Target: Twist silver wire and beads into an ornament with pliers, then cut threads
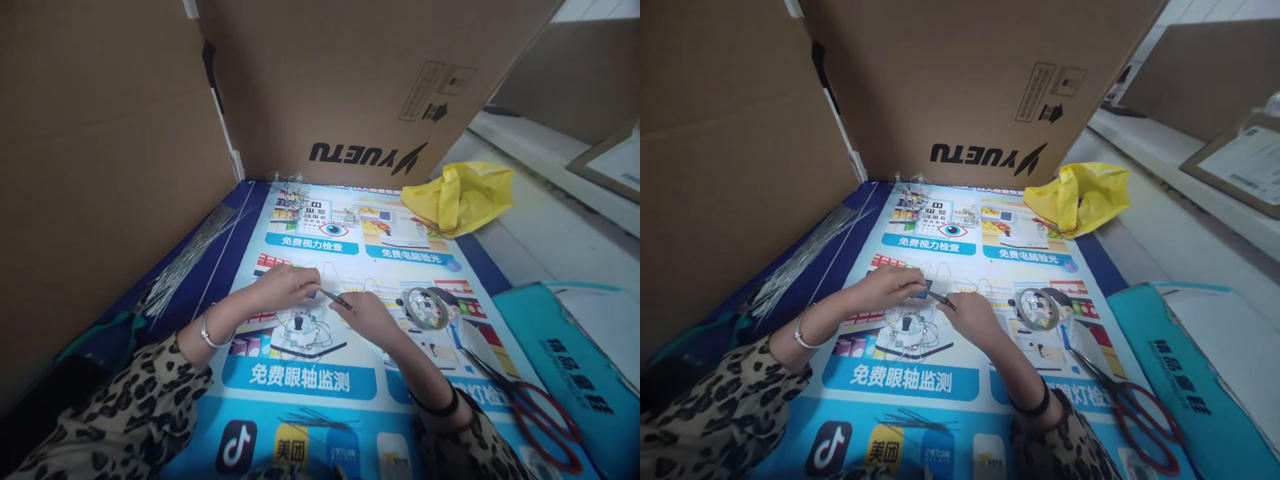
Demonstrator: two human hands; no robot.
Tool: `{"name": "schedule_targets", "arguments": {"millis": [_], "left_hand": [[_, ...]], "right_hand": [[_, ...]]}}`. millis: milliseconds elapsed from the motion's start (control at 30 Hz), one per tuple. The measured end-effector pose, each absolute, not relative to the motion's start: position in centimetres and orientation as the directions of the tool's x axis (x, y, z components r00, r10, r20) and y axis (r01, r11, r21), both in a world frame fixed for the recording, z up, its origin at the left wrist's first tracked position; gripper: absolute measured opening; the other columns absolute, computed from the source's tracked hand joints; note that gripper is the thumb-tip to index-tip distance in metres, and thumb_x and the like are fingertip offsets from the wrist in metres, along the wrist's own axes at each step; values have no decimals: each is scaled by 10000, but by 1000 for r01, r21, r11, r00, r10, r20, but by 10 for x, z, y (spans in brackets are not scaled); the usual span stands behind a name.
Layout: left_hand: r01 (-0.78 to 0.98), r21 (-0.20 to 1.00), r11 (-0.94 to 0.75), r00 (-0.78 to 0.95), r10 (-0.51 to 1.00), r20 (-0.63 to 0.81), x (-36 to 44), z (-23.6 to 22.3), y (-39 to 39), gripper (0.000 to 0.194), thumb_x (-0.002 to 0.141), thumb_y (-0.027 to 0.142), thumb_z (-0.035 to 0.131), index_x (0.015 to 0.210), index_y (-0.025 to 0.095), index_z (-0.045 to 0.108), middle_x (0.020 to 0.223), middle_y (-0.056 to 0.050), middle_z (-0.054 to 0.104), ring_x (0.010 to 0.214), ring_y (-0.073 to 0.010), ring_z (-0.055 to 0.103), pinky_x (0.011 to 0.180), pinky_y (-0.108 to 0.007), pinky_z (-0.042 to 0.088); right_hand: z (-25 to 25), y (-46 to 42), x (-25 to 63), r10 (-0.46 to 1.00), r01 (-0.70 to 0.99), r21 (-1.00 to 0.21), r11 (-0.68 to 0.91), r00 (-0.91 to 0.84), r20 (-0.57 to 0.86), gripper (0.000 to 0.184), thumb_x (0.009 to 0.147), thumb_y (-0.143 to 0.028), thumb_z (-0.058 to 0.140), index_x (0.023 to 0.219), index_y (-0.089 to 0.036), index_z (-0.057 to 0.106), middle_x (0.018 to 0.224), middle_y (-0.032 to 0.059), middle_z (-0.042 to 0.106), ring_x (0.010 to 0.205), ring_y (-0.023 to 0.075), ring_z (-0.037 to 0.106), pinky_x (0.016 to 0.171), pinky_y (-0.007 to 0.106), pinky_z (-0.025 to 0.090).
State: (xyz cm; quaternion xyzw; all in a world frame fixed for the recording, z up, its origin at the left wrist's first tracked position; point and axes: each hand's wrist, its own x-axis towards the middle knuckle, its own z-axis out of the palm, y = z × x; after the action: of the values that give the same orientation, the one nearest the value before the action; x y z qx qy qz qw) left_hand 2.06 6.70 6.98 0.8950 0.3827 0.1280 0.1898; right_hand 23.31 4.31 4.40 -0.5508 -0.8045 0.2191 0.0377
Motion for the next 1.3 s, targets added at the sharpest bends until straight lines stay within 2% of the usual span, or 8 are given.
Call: {"name": "schedule_targets", "arguments": {"millis": [267,400,500,667,867,1067,1300], "left_hand": [[651,415,-635,671,738,76,18,65,62,191,892,238,400,824,173,566,662,10,600,583,-117,537,523,-205,308],[647,436,-625,669,740,69,15,60,60,186,900,252,406,863,183,574,690,10,616,601,-123,552,527,-208,320],[622,470,-627,659,743,120,6,55,57,170,911,259,416,911,193,572,761,7,636,652,-123,568,564,-213,350],[574,487,-658,647,729,223,-15,50,44,212,917,292,439,843,174,599,763,-18,608,729,-134,553,657,-238,390],[667,426,-612,641,762,91,-13,48,8,152,848,333,570,898,202,630,891,-38,596,890,-201,530,778,-330,388],[698,430,-572,618,785,42,6,42,-3,147,829,335,599,870,200,642,892,-46,577,890,-218,512,767,-345,385],[660,442,-607,637,764,98,8,37,-2,194,876,235,503,729,174,613,833,-42,566,831,-197,508,721,-329,393]], "right_hand": [[39,40,228,911,902,-233,362,-396,-118,296,896,-382,451,733,-185,601,712,21,650,654,140,565,538,239,244],[37,37,227,921,917,-148,369,-383,-76,202,876,-317,488,782,-194,618,772,25,669,697,152,581,557,246,256],[33,35,228,924,920,-103,378,-382,-24,133,846,-248,514,803,-201,631,794,24,670,733,158,581,580,249,276],[20,34,231,903,906,-59,419,-409,130,144,804,-167,527,854,-202,658,797,31,666,756,163,565,620,255,310],[11,33,234,825,857,-2,515,-495,272,159,769,-121,540,840,-186,666,720,23,638,708,165,528,642,270,313],[9,32,234,777,823,47,566,-551,305,159,768,-106,536,848,-172,656,692,23,609,707,176,497,648,293,296],[13,32,232,763,808,76,584,-578,288,157,811,-106,501,825,-166,646,668,33,583,696,178,461,647,305,274]]}}
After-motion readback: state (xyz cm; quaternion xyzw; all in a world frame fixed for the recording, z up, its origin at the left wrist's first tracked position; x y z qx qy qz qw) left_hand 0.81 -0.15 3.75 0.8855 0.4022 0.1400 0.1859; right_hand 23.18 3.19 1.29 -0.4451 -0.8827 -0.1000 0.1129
